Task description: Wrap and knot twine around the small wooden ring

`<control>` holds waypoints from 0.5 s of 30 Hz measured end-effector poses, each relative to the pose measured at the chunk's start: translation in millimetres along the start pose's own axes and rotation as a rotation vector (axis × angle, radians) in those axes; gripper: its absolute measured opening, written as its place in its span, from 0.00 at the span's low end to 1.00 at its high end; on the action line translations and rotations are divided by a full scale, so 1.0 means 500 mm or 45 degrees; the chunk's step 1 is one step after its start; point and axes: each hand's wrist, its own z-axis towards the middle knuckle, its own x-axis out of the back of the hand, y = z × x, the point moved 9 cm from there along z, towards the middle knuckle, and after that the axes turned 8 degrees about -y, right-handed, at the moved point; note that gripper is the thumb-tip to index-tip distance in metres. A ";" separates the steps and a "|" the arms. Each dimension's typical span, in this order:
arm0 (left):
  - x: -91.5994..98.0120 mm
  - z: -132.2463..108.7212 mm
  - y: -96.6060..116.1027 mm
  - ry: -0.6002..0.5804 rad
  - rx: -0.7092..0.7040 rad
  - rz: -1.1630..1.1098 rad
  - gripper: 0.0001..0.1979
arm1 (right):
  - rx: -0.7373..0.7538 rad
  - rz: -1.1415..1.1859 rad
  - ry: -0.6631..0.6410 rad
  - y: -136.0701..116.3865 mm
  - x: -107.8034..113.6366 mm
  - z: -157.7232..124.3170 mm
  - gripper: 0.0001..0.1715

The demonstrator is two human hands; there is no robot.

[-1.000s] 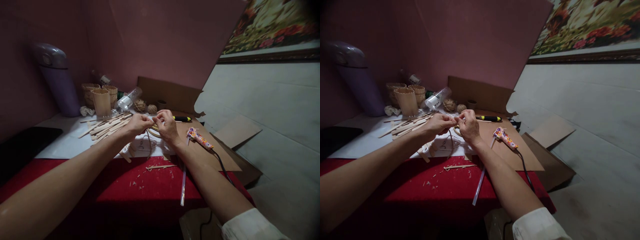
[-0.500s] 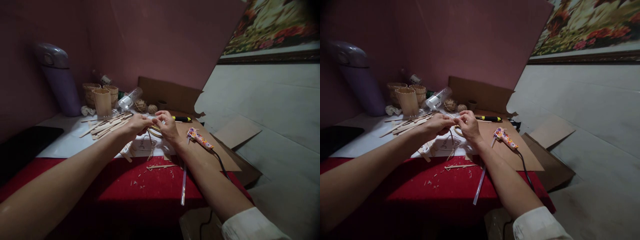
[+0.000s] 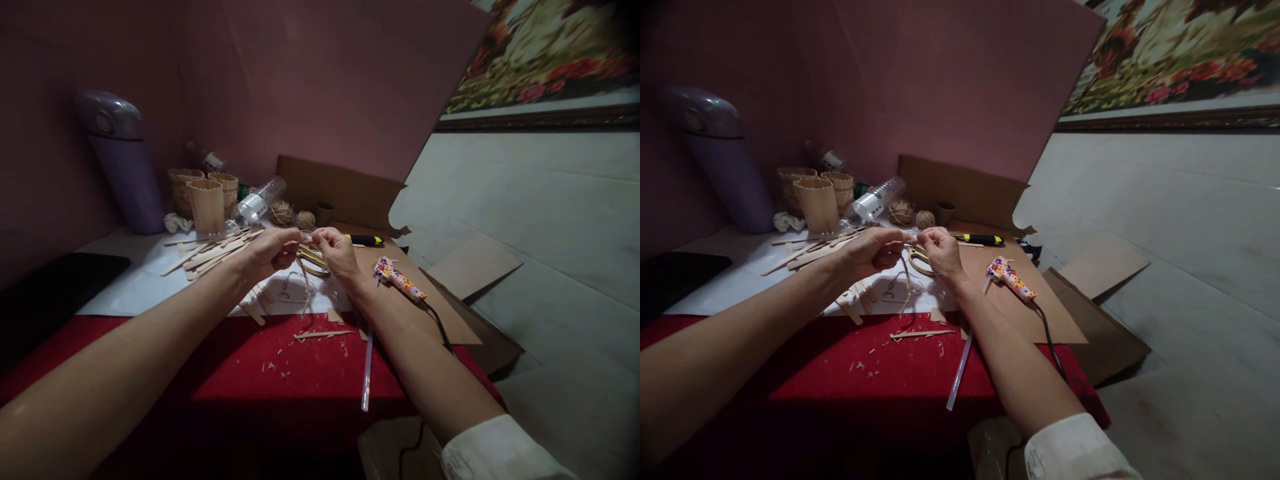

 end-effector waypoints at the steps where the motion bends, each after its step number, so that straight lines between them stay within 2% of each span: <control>1: 0.001 0.000 0.002 0.006 -0.014 0.022 0.08 | -0.001 0.000 0.000 0.001 -0.001 0.000 0.20; 10: 0.008 0.001 0.003 0.131 -0.004 0.142 0.10 | -0.147 0.044 0.029 0.015 0.000 -0.005 0.26; 15: 0.015 0.001 0.005 0.165 -0.020 0.143 0.12 | -0.235 0.240 -0.010 0.020 -0.005 -0.007 0.28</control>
